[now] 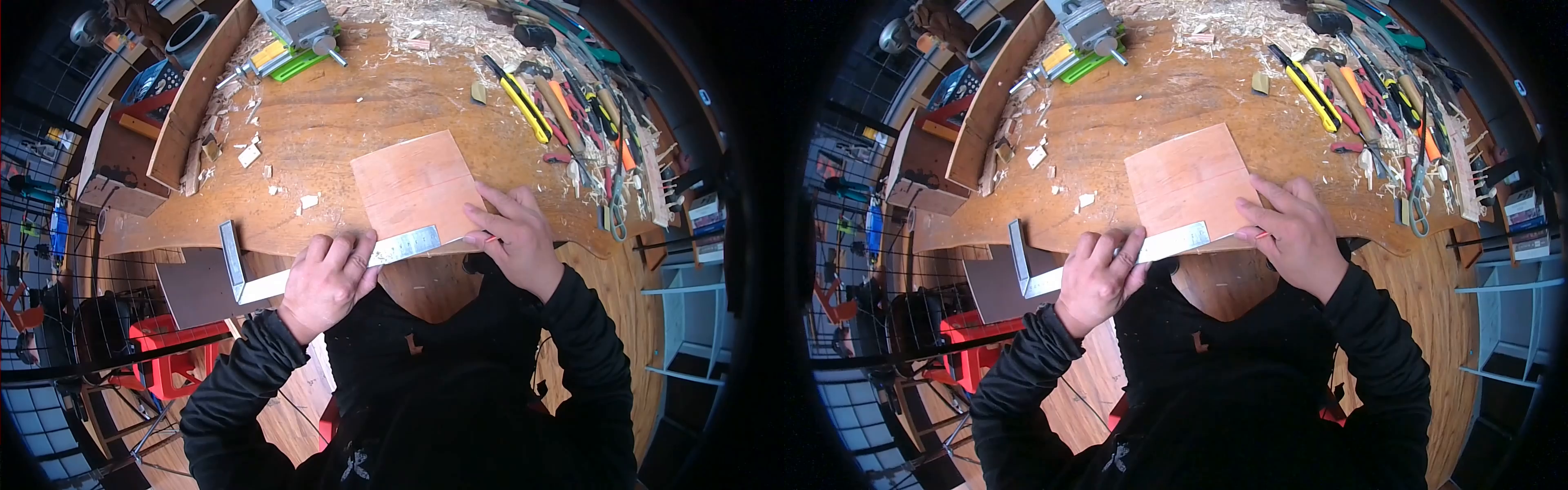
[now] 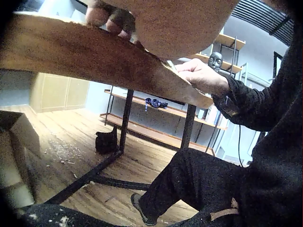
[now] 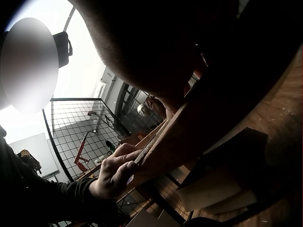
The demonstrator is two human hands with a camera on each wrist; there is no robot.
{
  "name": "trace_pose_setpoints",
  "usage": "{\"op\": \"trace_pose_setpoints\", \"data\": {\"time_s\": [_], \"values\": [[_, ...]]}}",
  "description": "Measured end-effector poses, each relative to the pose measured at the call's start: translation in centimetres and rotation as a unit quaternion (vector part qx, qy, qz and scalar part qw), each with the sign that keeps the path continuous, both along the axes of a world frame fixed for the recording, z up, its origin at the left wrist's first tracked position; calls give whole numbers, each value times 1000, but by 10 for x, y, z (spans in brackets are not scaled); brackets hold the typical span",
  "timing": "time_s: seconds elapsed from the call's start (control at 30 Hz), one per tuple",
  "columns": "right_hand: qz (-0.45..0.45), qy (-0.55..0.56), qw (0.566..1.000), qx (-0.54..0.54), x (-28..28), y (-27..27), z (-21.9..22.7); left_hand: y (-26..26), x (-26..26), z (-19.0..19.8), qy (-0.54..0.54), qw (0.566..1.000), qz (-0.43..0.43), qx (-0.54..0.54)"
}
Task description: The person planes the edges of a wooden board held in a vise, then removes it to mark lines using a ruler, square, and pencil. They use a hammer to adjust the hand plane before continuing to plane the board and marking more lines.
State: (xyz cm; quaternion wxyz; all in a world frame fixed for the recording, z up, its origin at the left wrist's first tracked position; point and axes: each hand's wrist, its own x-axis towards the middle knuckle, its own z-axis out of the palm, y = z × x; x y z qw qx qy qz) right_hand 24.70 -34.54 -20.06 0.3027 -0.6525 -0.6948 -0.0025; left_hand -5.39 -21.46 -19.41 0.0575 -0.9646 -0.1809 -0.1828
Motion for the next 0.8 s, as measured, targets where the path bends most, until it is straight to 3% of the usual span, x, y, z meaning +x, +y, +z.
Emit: {"op": "trace_pose_setpoints", "data": {"time_s": [0.57,0.63,0.8], "values": [[-18,-31,999,27,-16,-6,5,2,-26,11,-31,999,33,-10],[1,-23,998,-57,-17,-10,17,1,-32,12,-29,999,42,-11],[97,-55,988,-106,15,58,34,-4,-38,14,-25,998,52,-15]]}}
